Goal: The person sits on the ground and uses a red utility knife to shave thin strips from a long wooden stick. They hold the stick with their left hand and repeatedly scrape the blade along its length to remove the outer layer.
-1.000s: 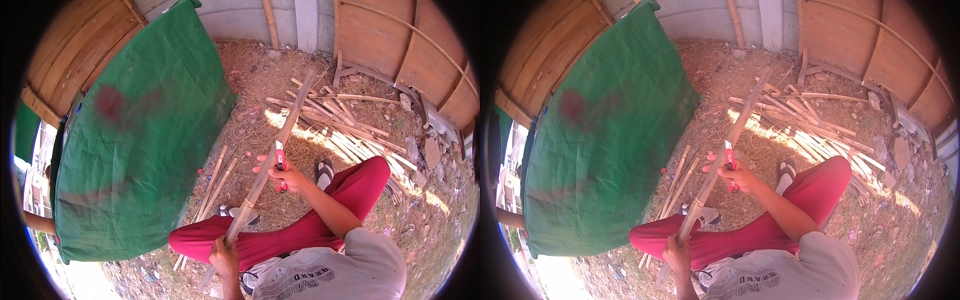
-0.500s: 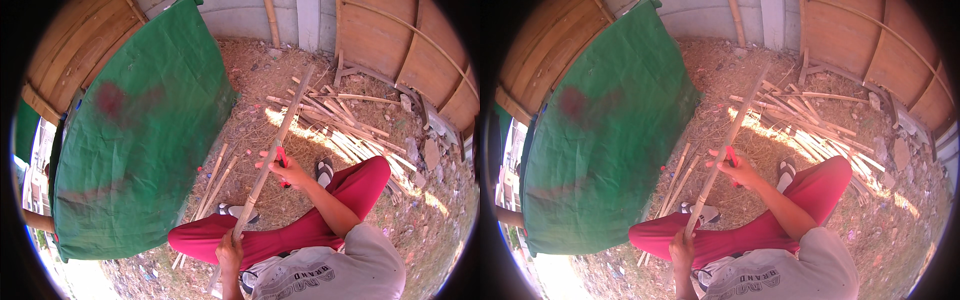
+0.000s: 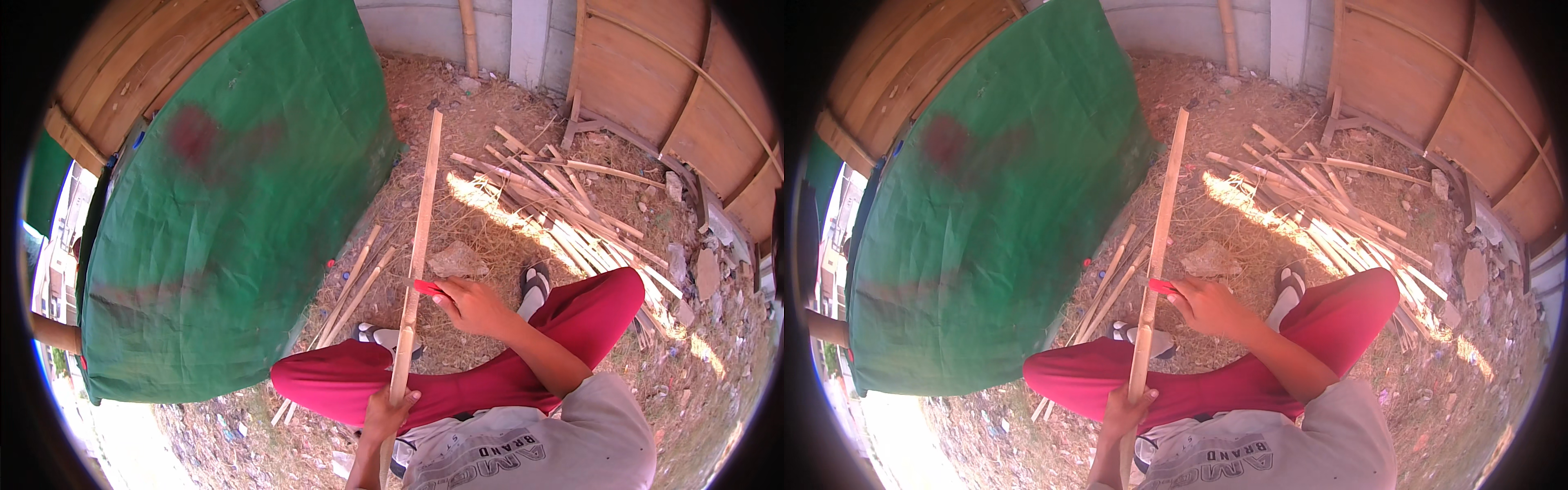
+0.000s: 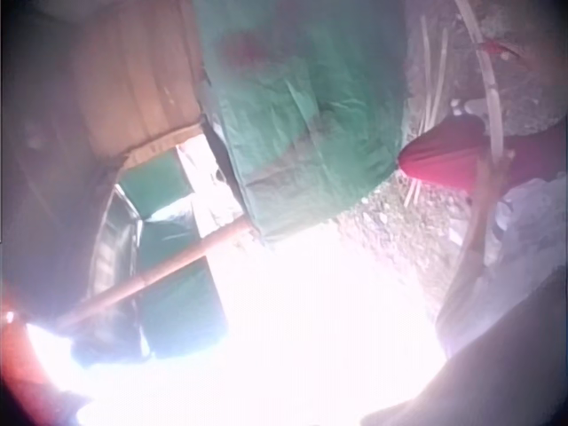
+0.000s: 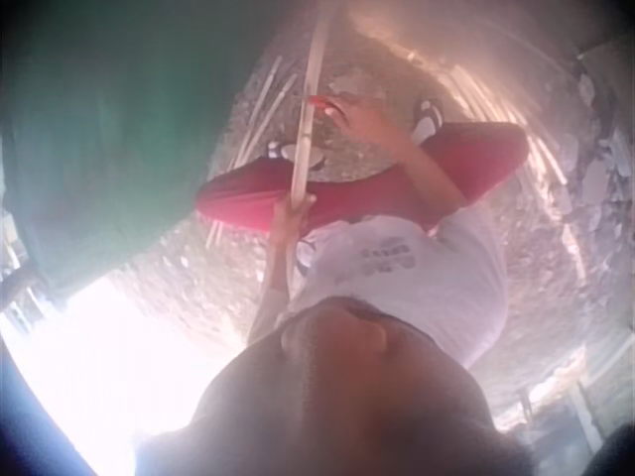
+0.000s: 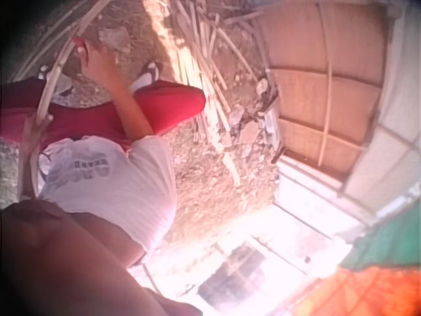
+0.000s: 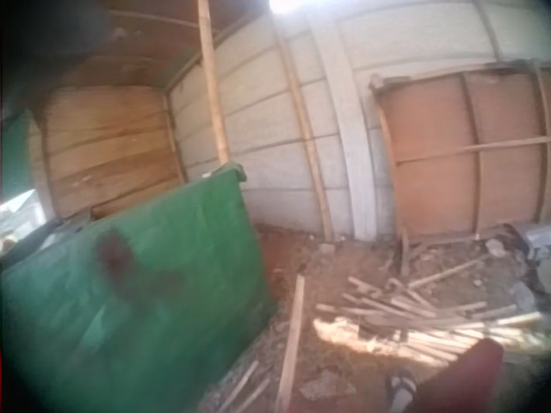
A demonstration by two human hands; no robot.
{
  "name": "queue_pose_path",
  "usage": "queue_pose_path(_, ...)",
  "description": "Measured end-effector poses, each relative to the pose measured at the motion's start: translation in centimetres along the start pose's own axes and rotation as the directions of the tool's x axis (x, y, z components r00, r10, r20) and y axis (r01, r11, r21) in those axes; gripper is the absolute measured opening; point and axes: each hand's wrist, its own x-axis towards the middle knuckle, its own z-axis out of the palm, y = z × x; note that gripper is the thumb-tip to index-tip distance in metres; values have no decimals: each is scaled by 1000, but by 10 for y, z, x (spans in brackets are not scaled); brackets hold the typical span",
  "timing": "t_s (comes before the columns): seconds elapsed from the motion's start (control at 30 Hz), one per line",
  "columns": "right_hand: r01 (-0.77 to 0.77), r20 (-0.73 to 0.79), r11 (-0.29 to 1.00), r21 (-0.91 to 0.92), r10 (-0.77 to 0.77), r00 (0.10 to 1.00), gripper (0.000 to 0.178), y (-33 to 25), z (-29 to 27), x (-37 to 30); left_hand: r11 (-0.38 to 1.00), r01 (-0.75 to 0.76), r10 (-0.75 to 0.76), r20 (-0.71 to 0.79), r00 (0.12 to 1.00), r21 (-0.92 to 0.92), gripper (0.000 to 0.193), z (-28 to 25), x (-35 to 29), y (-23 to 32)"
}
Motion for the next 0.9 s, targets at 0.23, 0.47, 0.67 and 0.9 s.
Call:
queue_pose_path(0.23, -9, 74, 994, -105, 17, 997, 40, -6, 16, -3, 961, -163, 217, -243, 945, 225, 33, 13, 12, -25)
queue_pose_path(0.47, 13, -7, 998, -57, -14, 1000, 43, -6, 27, -6, 903, -189, 322, -315, 893, 387, 33, 17, 14, -27)
queue_pose_path(0.67, 9, -52, 992, -129, -16, 999, 42, -7, 33, -6, 830, -31, 282, -372, 884, 557, 29, 21, 8, -22)
queue_pose_path(0.9, 15, -110, 984, -176, -35, 993, 30, 3, 46, -9, 812, -27, 280, -347, 895, 584, 33, 19, -1, -24)
